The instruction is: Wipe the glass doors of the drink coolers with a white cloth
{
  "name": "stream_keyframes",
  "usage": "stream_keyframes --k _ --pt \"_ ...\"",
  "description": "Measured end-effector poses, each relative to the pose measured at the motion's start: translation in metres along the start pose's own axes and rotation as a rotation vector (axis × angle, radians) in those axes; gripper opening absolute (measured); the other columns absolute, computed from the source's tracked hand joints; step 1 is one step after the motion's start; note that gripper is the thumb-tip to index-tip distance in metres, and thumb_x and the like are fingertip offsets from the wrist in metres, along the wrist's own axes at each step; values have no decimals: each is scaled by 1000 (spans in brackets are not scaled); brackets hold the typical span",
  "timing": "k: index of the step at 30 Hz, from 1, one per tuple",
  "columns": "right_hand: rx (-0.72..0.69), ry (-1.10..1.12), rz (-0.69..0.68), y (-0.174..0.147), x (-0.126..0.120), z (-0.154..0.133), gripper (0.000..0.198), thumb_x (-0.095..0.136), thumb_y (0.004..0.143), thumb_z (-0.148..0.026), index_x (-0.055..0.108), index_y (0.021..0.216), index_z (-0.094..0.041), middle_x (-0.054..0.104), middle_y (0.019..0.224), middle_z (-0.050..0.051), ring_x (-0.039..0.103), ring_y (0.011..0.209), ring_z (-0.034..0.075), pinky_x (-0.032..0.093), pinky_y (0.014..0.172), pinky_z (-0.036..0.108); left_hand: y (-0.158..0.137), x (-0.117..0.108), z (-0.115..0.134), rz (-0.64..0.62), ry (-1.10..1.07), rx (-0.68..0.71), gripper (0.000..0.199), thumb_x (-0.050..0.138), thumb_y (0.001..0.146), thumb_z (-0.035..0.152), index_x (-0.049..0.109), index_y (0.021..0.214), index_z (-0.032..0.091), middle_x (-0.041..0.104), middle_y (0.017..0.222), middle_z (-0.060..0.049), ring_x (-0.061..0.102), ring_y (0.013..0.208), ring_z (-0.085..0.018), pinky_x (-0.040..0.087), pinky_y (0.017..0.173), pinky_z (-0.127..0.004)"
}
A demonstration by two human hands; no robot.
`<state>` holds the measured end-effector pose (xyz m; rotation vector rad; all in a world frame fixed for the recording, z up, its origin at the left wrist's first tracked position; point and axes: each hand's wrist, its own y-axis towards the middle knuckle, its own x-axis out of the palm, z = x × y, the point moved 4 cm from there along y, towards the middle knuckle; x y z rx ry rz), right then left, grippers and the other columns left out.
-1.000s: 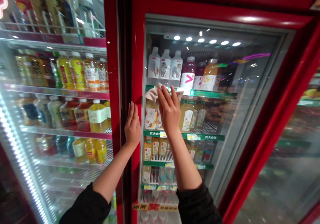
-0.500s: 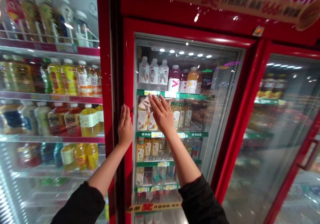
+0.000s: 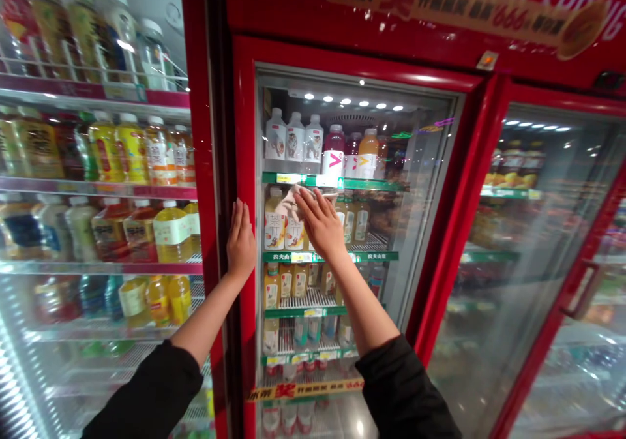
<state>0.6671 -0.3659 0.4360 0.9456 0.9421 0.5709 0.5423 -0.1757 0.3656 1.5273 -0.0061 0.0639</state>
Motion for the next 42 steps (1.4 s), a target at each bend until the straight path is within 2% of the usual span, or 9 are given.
stream_keyframes --k 5,9,16,21,24,28,32,37,42 --pt "174 7 118 34 -8 11 64 32 118 -26 16 180 -35 38 183 0 23 174 32 34 140 61 12 -4 8 -41 27 97 86 37 108 -1 7 181 33 25 185 -3 28 169 -21 35 140 -44" --pt "119 37 112 64 0 -17 65 32 118 -28 11 180 -36 35 183 -2 22 174 32 34 140 62 49 2 30 -38 29 258 87 41 109 -1 4 181 31 27 184 -2 24 170 -19 31 142 -38" --pt "-61 12 -3 24 0 -3 68 38 116 -21 19 178 -42 41 180 -6 31 172 26 38 139 54 114 24 39 -29 55 342 85 38 114 5 -7 179 34 31 184 -3 25 171 -19 34 142 -41" --pt "112 -22 138 27 -20 43 63 34 118 -25 22 178 -37 44 179 -1 29 172 30 37 139 59 114 30 35 -77 78 397 85 43 114 8 -6 178 34 44 178 -4 37 167 -19 38 140 -40" --pt "206 -31 197 52 -21 42 64 31 118 -28 12 179 -35 38 182 0 22 174 32 34 140 61 111 28 36 -69 90 398 84 46 114 10 -2 179 33 47 176 -4 40 166 -19 40 139 -39" --pt "101 -23 116 66 -13 15 68 30 118 -25 4 179 -38 35 183 -4 21 175 31 33 141 59 112 28 36 -139 62 372 77 45 115 14 7 179 34 45 177 -2 40 166 -20 39 139 -41" --pt "-30 -29 7 35 -13 19 68 34 117 -24 14 179 -42 38 181 -8 27 173 26 35 141 54 113 28 33 -173 42 350 76 44 115 13 10 179 36 43 178 0 38 167 -20 38 140 -42" --pt "102 -42 90 5 -24 67 65 35 117 -26 21 178 -40 44 179 -4 31 172 29 37 139 59 109 31 33 -154 49 366 81 46 113 10 8 178 39 44 178 1 41 165 -20 40 139 -42" --pt "200 -26 179 35 -22 68 69 33 116 -25 12 180 -37 34 184 -2 21 175 31 31 141 62 107 31 35 -133 59 386 83 48 112 9 9 178 40 46 176 1 44 164 -20 42 138 -42"
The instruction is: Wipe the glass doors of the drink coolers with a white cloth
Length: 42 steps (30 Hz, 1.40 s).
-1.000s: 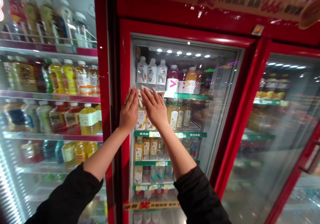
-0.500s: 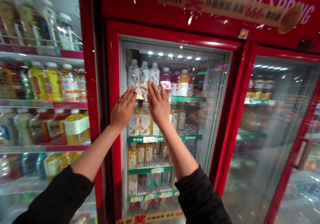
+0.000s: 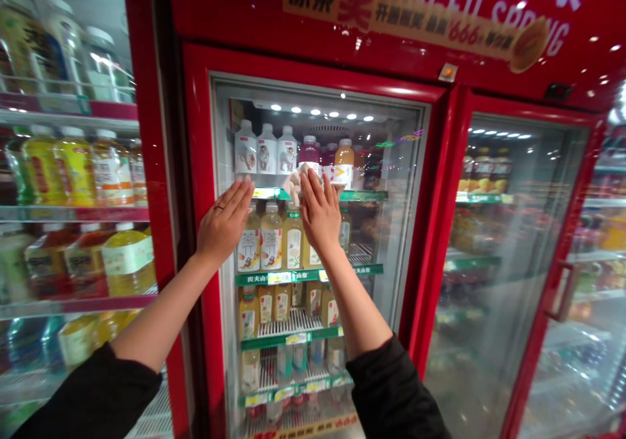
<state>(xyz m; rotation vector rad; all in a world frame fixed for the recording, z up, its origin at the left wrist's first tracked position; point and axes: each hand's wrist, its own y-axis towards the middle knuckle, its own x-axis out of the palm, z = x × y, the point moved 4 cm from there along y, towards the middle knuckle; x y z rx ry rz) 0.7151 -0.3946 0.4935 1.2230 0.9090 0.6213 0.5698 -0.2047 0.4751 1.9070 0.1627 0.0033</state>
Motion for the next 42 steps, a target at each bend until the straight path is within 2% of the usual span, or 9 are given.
stream_keyframes --k 5,8,15,20,24,29,33,37,42 --pt "-122 2 -91 1 3 -26 68 34 116 -24 15 180 -38 36 183 -5 22 174 28 33 141 57 1 -1 -1 -6 30 24 83 50 112 9 9 178 39 47 175 0 44 164 -20 40 139 -40" --pt "-239 5 -181 -20 -4 -14 66 36 116 -22 21 178 -41 40 181 -8 27 173 24 35 141 52 2 -1 -1 -6 21 10 82 52 112 9 13 178 39 45 176 0 43 164 -20 37 140 -40" --pt "-48 -7 -38 -10 -17 39 66 34 116 -24 19 179 -39 40 181 -3 27 173 29 36 139 61 14 10 33 16 44 56 85 50 110 8 7 180 31 47 175 -4 42 165 -22 41 138 -42" --pt "15 -49 -19 31 -7 15 75 33 114 -22 1 180 -36 27 186 -4 16 176 31 29 142 61 31 37 57 8 -8 -29 79 47 110 9 16 180 26 48 175 -7 42 165 -24 42 138 -45" --pt "-143 -64 -115 15 -10 6 67 32 116 -24 19 180 -35 33 184 -5 22 174 26 32 141 54 32 46 59 19 -32 -63 82 48 108 7 15 180 27 48 176 -7 44 165 -25 40 139 -47" --pt "-200 -72 -172 -26 -27 51 64 37 116 -25 28 177 -41 42 179 -7 33 171 25 38 139 54 27 47 57 14 -36 -37 91 50 105 5 6 180 32 42 179 -3 44 165 -24 35 142 -46" --pt "-80 -57 -69 -14 -33 76 66 35 116 -27 19 179 -40 39 181 -5 30 172 29 36 139 60 27 47 57 9 -22 -47 92 51 106 6 5 180 32 43 179 -3 43 165 -24 34 142 -45" --pt "-10 -27 12 16 -23 57 69 33 115 -27 12 180 -37 33 185 -4 19 175 32 30 140 64 28 46 58 -5 -2 -50 89 49 107 6 5 180 32 43 178 -3 42 166 -24 35 142 -45" --pt "-131 -20 -82 9 -18 29 66 29 116 -25 18 180 -35 37 183 -4 23 174 29 32 141 59 27 45 58 -11 -15 -53 85 48 106 5 14 180 31 44 178 -2 42 166 -25 34 142 -45"
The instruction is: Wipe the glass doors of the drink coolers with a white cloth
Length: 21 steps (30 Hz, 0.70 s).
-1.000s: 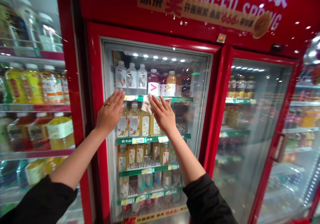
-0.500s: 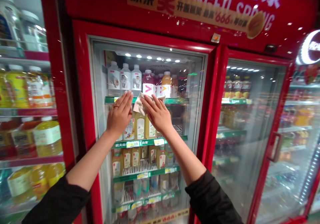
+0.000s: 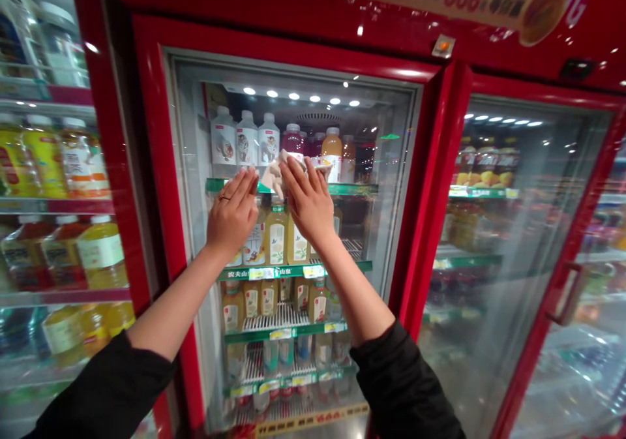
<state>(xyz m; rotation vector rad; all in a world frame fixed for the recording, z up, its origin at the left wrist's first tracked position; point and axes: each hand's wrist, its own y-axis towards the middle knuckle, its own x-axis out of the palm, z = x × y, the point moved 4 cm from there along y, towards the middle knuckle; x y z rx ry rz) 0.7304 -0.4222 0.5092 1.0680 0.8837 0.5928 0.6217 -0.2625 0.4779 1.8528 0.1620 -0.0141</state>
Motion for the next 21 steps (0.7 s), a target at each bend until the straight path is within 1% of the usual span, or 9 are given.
stream_keyframes --k 3,6,8,10,13,15,17,19,21 --pt "-51 1 -70 -26 -6 9 66 31 116 -25 18 179 -39 39 181 -6 27 173 28 34 140 57 0 2 -2 -16 -4 -18 85 48 105 4 18 180 31 43 178 -2 41 167 -24 30 144 -44" --pt "2 -2 -57 -40 -14 33 66 30 117 -25 16 179 -39 38 182 -4 28 173 29 35 140 58 0 3 -4 -17 15 -22 83 48 105 5 21 180 30 45 178 -3 40 167 -23 29 144 -43" --pt "58 3 -8 -36 -16 50 65 29 117 -26 15 180 -37 37 182 -2 27 173 32 34 140 61 0 4 -2 -16 24 -22 83 48 105 5 21 180 29 45 177 -3 40 167 -23 30 144 -43" --pt "98 22 52 -22 -16 59 65 30 117 -27 12 180 -37 36 184 -1 24 174 34 32 140 64 1 3 2 -10 42 -28 85 48 104 4 19 180 28 43 178 -4 40 167 -23 31 143 -44" --pt "109 47 110 1 -12 59 68 29 117 -26 7 180 -37 33 185 -1 20 175 35 31 139 69 2 1 12 6 91 -69 88 49 104 4 12 181 28 42 179 -7 40 167 -25 36 141 -46" --pt "61 38 88 7 -11 51 68 29 117 -25 7 180 -36 34 184 -1 21 175 34 32 139 67 3 0 21 5 128 -105 91 49 105 4 5 181 28 40 179 -7 40 167 -25 37 140 -47" --pt "-20 19 30 0 -11 42 67 30 117 -23 12 180 -35 35 184 -1 24 174 32 35 139 62 3 3 33 -31 160 -91 95 48 105 2 -3 180 28 37 180 -7 39 167 -25 36 141 -48" --pt "-97 8 -22 -18 -13 40 66 33 117 -22 17 180 -35 38 182 -1 28 173 29 38 138 58 3 9 47 -91 180 -15 97 48 104 3 -10 179 26 36 180 -8 38 168 -24 34 142 -47" --pt "-149 7 -52 -40 -16 47 66 38 116 -21 22 179 -36 41 180 -1 33 171 28 40 137 57 3 15 62 -141 186 75 97 49 105 5 -13 178 22 38 179 -9 38 168 -23 33 142 -45"
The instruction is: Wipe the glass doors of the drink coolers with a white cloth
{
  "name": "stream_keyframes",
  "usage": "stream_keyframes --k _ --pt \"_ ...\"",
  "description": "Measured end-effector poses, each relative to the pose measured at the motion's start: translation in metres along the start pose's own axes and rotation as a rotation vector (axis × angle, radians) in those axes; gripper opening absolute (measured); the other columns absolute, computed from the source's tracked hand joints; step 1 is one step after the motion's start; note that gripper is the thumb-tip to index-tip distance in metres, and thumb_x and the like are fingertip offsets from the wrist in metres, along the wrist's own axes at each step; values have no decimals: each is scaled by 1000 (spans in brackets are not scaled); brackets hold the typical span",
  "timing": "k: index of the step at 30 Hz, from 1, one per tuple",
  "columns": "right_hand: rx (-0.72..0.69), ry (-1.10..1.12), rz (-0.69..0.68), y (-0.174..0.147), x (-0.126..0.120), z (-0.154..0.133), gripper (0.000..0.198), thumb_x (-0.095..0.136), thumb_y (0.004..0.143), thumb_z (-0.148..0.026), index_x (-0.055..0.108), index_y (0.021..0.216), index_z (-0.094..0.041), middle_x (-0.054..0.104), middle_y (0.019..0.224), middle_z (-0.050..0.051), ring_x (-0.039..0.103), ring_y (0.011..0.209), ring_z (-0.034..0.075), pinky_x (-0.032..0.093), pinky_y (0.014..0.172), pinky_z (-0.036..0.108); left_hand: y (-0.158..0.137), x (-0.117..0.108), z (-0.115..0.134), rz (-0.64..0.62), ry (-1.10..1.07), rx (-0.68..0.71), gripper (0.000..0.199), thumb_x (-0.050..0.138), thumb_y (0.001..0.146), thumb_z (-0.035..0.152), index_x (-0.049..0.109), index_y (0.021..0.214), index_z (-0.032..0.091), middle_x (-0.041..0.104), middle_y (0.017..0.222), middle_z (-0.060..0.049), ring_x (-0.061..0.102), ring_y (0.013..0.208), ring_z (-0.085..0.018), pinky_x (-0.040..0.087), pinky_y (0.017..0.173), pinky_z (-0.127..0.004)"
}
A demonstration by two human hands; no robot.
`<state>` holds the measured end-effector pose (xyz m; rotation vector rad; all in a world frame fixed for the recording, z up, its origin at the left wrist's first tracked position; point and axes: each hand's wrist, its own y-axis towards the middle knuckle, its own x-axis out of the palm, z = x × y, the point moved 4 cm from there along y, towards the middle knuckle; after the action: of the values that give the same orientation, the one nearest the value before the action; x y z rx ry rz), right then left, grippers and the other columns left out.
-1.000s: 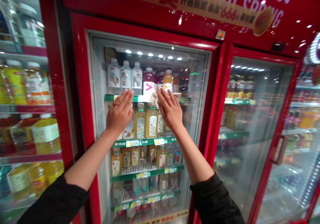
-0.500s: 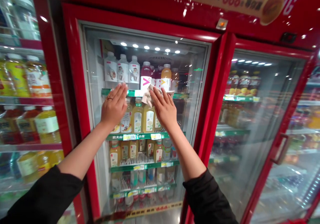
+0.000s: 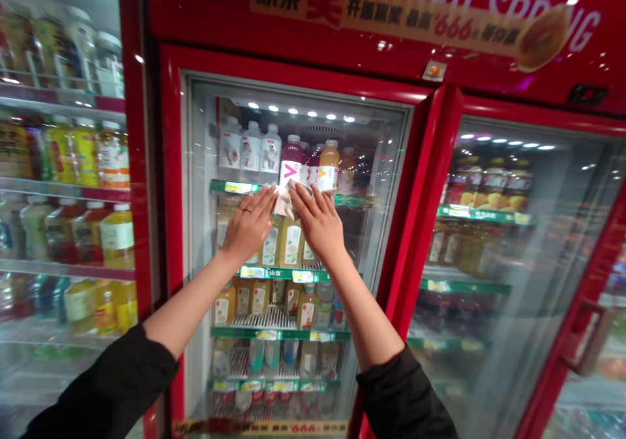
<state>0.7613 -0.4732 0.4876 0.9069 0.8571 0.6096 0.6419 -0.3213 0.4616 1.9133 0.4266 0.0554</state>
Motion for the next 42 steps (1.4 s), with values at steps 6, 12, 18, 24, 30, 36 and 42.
stream_keyframes --k 6,12,18,24,30,36,42 --pt "59 -3 48 -19 -16 42 58 37 117 -24 37 175 -32 46 177 1 37 169 29 41 136 58 19 3 34 -33 -34 130 94 47 104 5 -10 178 18 35 181 -8 37 168 -21 34 141 -42" --pt "95 44 68 26 -20 41 60 37 116 -24 37 176 -30 40 181 0 29 173 30 35 139 60 40 2 53 21 -64 89 93 44 104 4 -9 178 21 35 182 -8 37 169 -22 33 142 -43" --pt "-77 187 -25 19 -15 39 63 36 113 -19 38 176 -29 42 181 -2 28 173 23 33 142 54 43 25 67 42 -67 -61 98 44 103 0 -13 179 25 28 184 -9 37 168 -25 44 136 -45" --pt "-87 622 133 13 -24 70 95 38 105 -20 -23 176 -37 -1 191 -8 16 176 24 37 139 57 45 37 82 8 -69 -208 102 50 104 4 -13 179 28 16 187 -10 34 170 -30 45 135 -54" --pt "-77 943 125 15 -16 81 92 35 107 -25 -24 175 -44 -1 191 -10 26 173 25 36 139 59 67 40 99 95 -99 -292 71 60 109 21 34 174 24 30 185 -14 32 171 -33 40 138 -58" --pt "-138 816 122 -6 -33 93 92 40 101 -13 4 180 -44 15 190 -8 32 172 26 39 138 59 82 42 78 228 -222 -276 55 55 109 15 46 163 24 58 169 -14 52 161 -26 54 129 -49" --pt "-92 193 203 -46 -65 159 88 46 102 -8 19 180 -37 42 182 0 33 171 29 33 140 65 45 27 76 282 -85 -158 37 60 108 10 66 141 26 79 142 -7 72 140 -21 62 119 -42"
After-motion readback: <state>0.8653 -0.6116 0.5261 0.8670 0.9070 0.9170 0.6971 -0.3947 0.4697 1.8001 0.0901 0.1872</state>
